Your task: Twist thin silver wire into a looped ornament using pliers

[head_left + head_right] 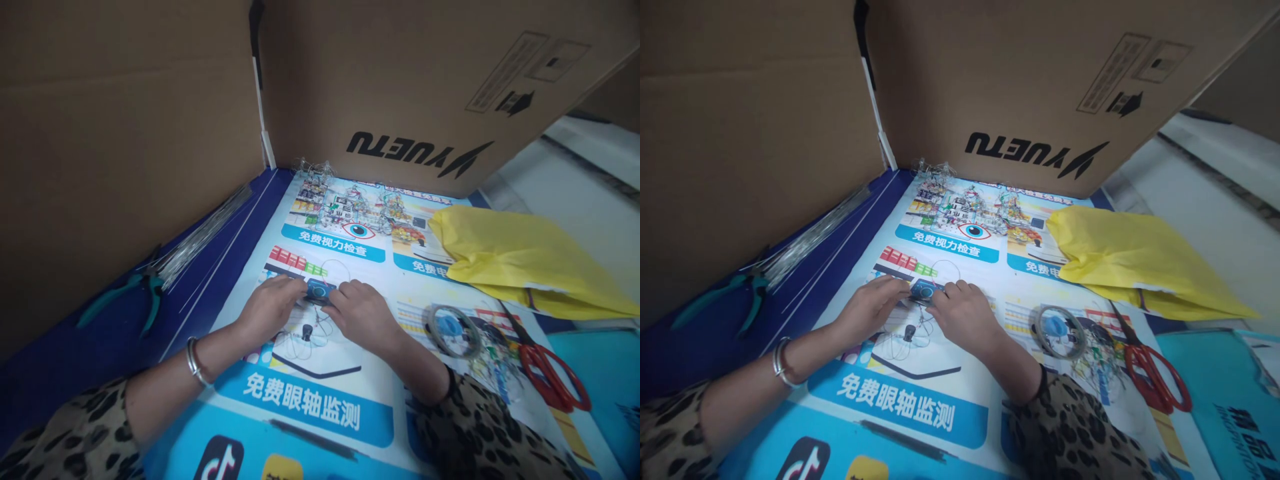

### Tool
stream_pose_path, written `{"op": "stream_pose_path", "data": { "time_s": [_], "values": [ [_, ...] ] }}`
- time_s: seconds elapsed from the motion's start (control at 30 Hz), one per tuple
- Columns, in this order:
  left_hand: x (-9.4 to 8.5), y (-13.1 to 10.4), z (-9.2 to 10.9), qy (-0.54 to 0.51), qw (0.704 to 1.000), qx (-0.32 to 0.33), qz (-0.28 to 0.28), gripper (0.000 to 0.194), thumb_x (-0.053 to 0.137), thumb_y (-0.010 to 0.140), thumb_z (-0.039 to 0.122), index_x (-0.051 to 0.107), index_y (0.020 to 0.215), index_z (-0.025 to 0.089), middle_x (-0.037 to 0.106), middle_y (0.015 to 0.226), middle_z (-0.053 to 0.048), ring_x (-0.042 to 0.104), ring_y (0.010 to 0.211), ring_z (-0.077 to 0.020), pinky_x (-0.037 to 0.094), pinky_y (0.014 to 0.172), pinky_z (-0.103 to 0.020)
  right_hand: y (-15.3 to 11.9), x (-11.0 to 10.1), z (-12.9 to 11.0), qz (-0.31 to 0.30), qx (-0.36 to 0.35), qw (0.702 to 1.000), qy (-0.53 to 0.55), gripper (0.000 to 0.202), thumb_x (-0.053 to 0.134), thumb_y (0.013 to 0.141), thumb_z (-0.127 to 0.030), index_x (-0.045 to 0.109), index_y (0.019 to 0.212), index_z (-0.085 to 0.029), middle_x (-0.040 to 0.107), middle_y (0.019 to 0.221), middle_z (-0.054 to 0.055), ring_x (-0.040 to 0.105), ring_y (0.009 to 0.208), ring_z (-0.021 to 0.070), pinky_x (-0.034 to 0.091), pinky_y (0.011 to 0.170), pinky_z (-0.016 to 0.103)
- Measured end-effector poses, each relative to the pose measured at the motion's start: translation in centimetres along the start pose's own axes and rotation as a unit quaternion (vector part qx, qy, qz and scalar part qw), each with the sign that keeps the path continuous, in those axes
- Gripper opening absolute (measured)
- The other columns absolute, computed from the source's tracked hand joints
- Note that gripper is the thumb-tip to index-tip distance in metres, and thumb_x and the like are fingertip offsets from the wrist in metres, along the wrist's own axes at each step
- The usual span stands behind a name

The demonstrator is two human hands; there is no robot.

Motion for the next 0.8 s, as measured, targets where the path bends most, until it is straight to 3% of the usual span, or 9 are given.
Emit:
{"op": "stream_pose_path", "data": {
  "time_s": [0.33, 0.8],
  "values": [
    [0.27, -0.06, -0.25, 0.012, 1.0, -0.012, -0.016, 0.017, 0.043, 0.087, 0.013, 0.058, 0.092, 0.018, 0.061, 0.079, -0.003, 0.056, 0.078, -0.017, 0.044, 0.07, -0.029, 0.11, -0.01, 0.0, -0.008, -0.011, 1.0, 0.011, 0.022, 0.045, 0.088, -0.039, 0.054, 0.08, -0.02, 0.057, 0.078, 0.003, 0.048, 0.077, 0.0177, 0.025, 0.064, 0.029],
    [0.04, -0.06, -0.29, -0.007, 1.0, -0.015, 0.004, 0.017, 0.041, 0.089, 0.016, 0.056, 0.095, 0.02, 0.061, 0.08, -0.002, 0.057, 0.08, -0.0162, 0.046, 0.07, -0.028, -0.2, -0.12, 0.59, -0.024, 0.019, 0.999, 0.027, 0.024, 0.044, 0.088, -0.041, 0.056, 0.085, -0.019, 0.058, 0.081, 0.004, 0.05, 0.078, 0.0165, 0.031, 0.066, 0.028]
  ]
}}
Point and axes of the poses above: each hand's wrist, its own y-axis towards the middle knuckle, its own x-axis out of the palm, z = x × y, the point moved 8 cm from there along y, towards the middle knuckle
